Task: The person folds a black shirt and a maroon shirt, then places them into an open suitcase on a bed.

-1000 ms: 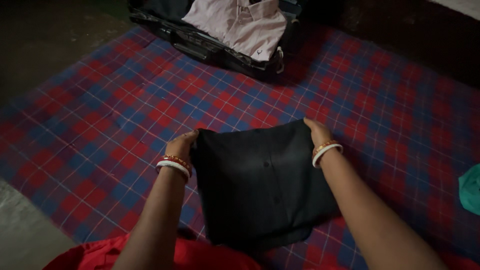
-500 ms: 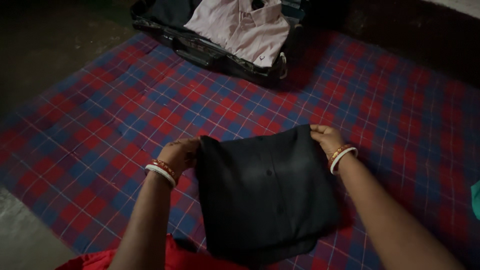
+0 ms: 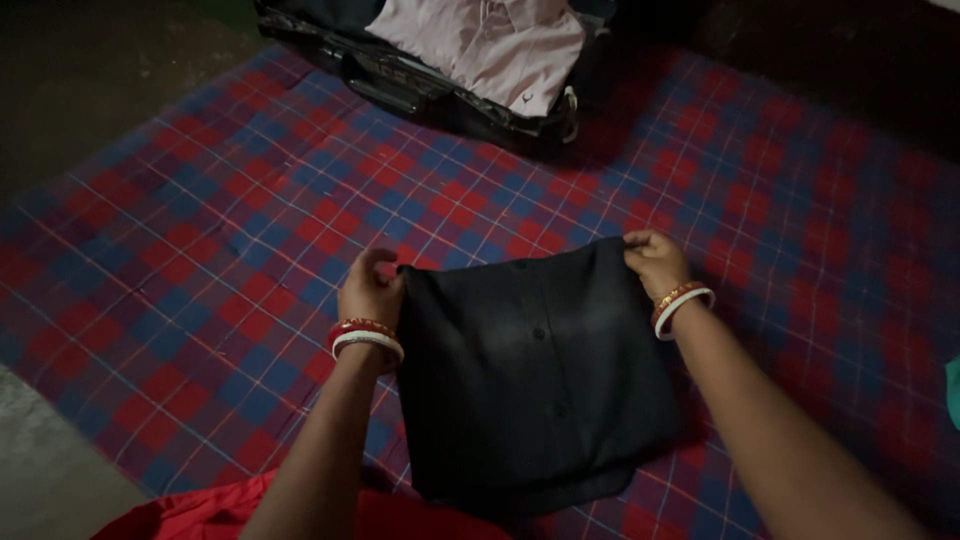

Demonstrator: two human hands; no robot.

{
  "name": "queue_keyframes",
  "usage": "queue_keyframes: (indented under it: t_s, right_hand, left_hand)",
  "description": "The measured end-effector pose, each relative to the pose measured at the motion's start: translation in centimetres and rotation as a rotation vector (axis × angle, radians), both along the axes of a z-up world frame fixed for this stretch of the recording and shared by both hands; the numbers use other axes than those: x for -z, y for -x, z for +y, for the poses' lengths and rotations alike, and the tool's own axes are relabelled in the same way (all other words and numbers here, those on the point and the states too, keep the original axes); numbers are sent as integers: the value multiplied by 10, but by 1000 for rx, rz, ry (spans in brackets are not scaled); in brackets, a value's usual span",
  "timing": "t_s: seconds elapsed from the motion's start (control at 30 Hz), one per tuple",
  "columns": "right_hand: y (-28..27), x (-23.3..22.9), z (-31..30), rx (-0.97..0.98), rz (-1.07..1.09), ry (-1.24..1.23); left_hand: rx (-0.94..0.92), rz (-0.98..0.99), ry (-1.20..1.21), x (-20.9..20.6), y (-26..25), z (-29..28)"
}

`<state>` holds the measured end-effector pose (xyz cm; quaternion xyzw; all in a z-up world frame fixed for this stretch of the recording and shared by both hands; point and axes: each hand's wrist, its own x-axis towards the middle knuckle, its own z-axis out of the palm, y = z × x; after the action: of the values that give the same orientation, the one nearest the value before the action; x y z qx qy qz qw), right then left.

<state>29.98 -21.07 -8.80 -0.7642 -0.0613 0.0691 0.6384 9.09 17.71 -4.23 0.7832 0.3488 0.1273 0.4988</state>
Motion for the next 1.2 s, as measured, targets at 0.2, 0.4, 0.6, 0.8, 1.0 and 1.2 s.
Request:
queue_keyframes:
  t_s: [0.2,0.4,0.6,0.8,1.0,1.2]
  right_hand:
    - [4,-18,4,129,2,121]
    - [-4,10,19,63,-146,425]
    - [38,-34,26,191,-121,531]
    - [94,-56,34,148,-251,585]
    - [162,-69,52,-271,-154,1226]
    - [194,-85,71,-164,-394,1302]
  left_hand:
    - [-92,-74,13,7,-1,11]
    - [-101,-132,112,65,-19,42]
    - [-211,-153,711,23,-3,27]
    - [-144,70,411,-34,10,-7]
    - [-155,234,94,-29,18,-16]
    - [298,-156,-814,-24,22,-74]
